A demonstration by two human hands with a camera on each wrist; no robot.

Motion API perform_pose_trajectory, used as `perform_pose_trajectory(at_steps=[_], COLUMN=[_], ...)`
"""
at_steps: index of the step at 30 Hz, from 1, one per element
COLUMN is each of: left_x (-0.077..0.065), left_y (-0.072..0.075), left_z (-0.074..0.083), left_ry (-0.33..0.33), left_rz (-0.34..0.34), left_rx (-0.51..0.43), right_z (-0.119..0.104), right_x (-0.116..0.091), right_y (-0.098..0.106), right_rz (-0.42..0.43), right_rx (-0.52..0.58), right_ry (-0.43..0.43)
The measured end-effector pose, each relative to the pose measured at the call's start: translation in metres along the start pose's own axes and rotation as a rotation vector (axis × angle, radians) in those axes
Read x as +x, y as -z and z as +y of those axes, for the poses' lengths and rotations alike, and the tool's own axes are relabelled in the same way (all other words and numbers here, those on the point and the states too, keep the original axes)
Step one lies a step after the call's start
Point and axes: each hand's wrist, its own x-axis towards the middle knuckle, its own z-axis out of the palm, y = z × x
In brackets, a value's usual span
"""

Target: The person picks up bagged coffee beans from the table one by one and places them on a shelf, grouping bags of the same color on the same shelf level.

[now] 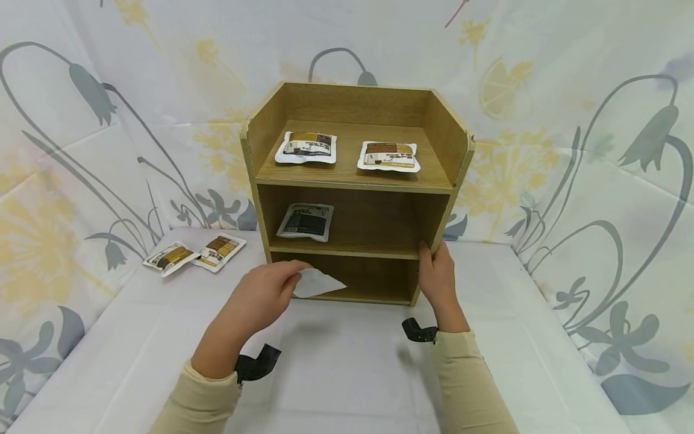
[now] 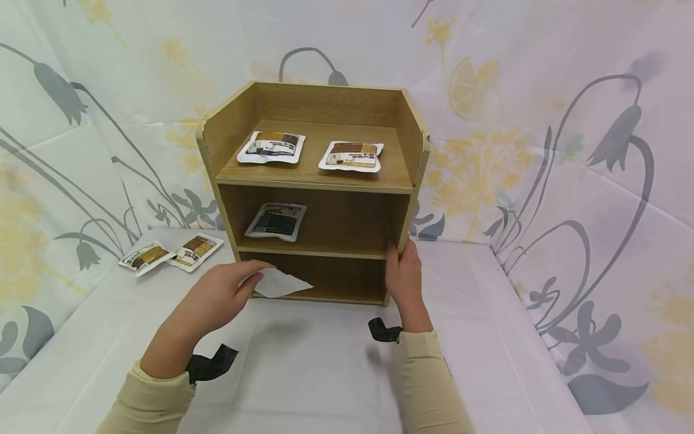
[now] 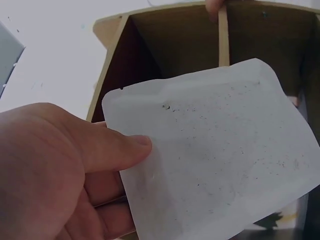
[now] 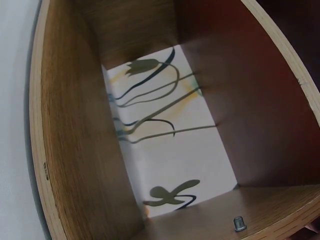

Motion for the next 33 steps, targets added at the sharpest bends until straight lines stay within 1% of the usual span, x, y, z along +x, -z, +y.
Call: perform_pose_trajectory(at_steps=[7,11,19,26,33], left_x=[0.005,0.009,0.013,0.018,0.023], left_y=[-0.002,-0.003,-0.004,-0.003,-0.005], left_z=[0.01,0.014,0.023,0.028,0.032], left_ry=[-0.058,-0.093,-0.14,-0.211,-0.241], left_rz=[0.062,0.114,0.202,0.291,0.333], left_rx=[-0.002,-0.011,-0.018,-0.019,-0.053], right_z=[0.0,0.001,0.002,0.001,0.001], right_x=[0.0,0.0,0.001,0.001,0.001], right_y=[0.0,0.0,0.0,0.0,0.0], right_rz=[0.0,0.0,-0.008,-0.009,-0.013], right_rx=[-0.004,-0.007,0.005,0.01,0.013], right_ry=[-0.006,-0.01,-0.01,-0.001,-0.003])
